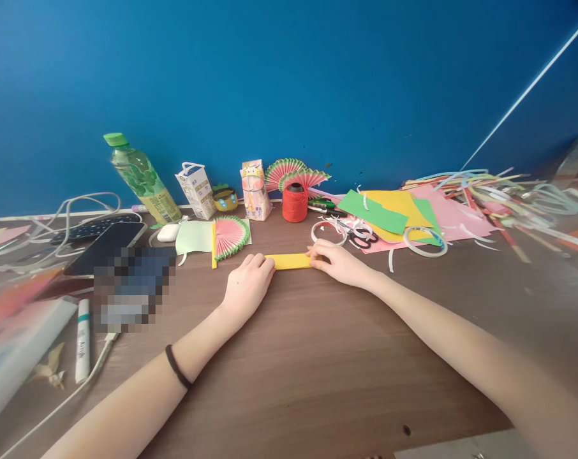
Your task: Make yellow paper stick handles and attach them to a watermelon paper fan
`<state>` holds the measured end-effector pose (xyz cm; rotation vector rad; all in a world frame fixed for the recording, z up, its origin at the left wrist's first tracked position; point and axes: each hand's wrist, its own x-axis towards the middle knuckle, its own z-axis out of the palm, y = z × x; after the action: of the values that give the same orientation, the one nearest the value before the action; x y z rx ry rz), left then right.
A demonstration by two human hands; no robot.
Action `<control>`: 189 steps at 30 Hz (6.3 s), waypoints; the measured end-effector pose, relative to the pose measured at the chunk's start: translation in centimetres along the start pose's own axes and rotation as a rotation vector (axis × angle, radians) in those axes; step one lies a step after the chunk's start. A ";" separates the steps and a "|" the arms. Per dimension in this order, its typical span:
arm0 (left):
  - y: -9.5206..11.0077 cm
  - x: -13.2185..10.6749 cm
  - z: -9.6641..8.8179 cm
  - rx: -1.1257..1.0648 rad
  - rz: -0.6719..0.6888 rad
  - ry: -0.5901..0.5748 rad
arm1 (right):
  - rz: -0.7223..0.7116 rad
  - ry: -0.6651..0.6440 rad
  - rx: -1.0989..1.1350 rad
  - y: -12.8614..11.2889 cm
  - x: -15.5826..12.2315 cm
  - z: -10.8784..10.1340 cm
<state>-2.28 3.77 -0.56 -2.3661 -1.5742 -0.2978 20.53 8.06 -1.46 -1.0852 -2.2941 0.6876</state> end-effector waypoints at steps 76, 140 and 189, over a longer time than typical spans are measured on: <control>-0.2 0.1 -0.3 0.059 0.055 0.039 | 0.025 0.162 -0.077 0.1 0.0 1.0; -0.8 0.8 0.5 -0.030 0.151 0.003 | -0.051 0.219 -0.354 -1.6 0.2 2.0; 1.7 -0.9 -0.3 0.075 0.129 0.051 | -0.273 0.391 -0.778 -1.6 -1.3 2.2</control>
<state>-1.04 2.33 -0.80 -2.3698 -1.3787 -0.2635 18.97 5.65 -2.37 -1.0516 -2.3108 -0.5356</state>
